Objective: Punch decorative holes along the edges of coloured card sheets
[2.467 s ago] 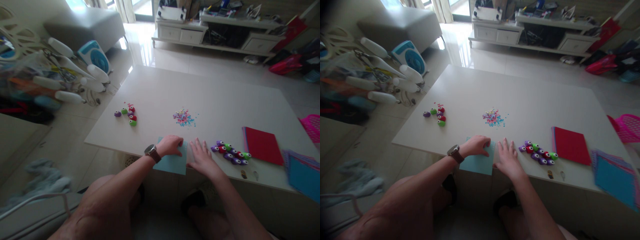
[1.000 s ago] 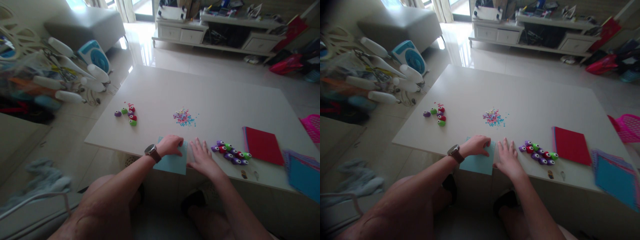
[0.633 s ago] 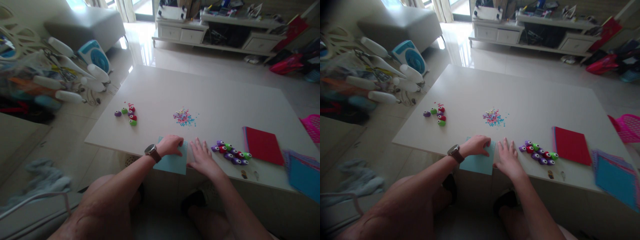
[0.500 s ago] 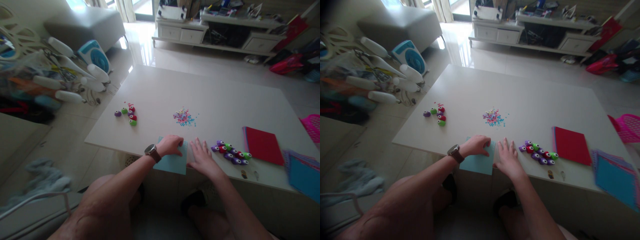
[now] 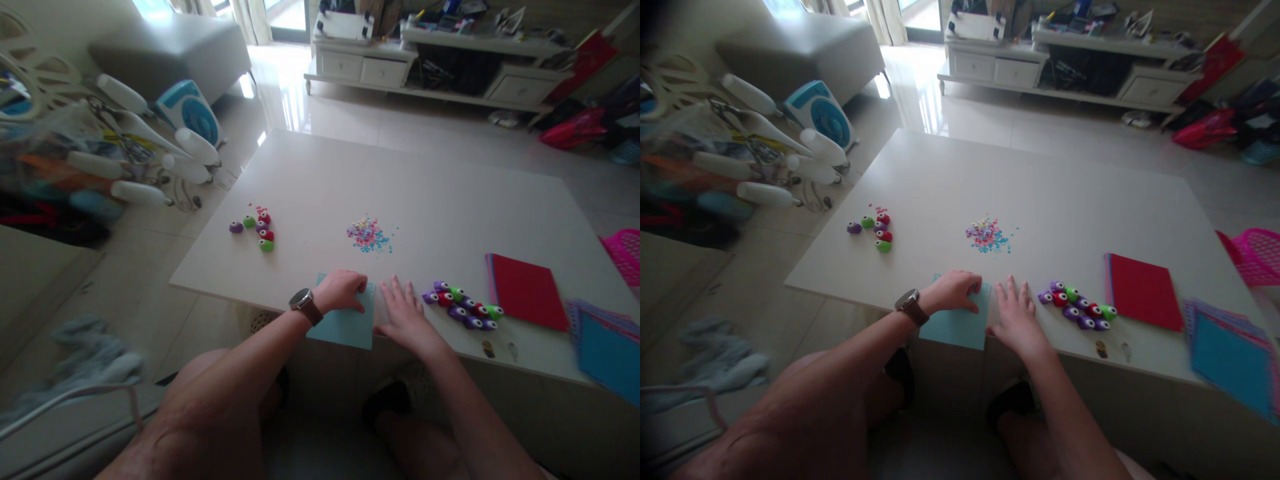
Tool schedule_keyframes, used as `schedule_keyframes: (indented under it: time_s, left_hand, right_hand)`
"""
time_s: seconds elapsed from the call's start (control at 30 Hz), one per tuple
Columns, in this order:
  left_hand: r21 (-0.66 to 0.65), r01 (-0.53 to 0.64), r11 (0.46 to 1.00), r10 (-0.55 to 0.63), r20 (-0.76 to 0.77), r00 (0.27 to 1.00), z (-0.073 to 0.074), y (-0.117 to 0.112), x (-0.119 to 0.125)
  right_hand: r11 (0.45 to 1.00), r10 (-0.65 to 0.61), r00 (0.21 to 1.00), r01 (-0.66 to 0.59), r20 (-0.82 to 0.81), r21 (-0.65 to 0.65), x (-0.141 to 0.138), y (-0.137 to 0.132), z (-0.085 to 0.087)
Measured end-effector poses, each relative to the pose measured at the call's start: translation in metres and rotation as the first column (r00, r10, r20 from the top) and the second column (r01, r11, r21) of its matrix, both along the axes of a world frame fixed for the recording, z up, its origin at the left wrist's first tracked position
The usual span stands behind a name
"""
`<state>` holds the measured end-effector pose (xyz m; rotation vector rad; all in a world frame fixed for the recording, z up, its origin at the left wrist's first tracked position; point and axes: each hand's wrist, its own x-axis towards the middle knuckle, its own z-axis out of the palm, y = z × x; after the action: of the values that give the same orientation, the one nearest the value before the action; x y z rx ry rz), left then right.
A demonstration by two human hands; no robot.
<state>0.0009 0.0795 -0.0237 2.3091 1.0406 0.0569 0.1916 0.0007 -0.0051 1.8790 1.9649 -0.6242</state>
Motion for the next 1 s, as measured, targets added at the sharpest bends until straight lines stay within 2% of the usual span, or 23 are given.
schedule_keyframes:
  time_s: [0.67, 1.0]
  left_hand:
    - [-0.004, -0.001, 1.0, 0.001, 0.002, 1.0, 0.0, 0.0, -0.001]
    - [-0.005, 0.005, 1.0, -0.005, -0.008, 1.0, 0.0, 0.0, -0.001]
  right_hand:
    - [1.0, 0.0, 1.0, 0.0, 0.006, -0.009, -0.002, 0.001, 0.004]
    - [0.999, 0.027, 1.0, -0.027, -0.004, 0.035, 0.004, -0.001, -0.008]
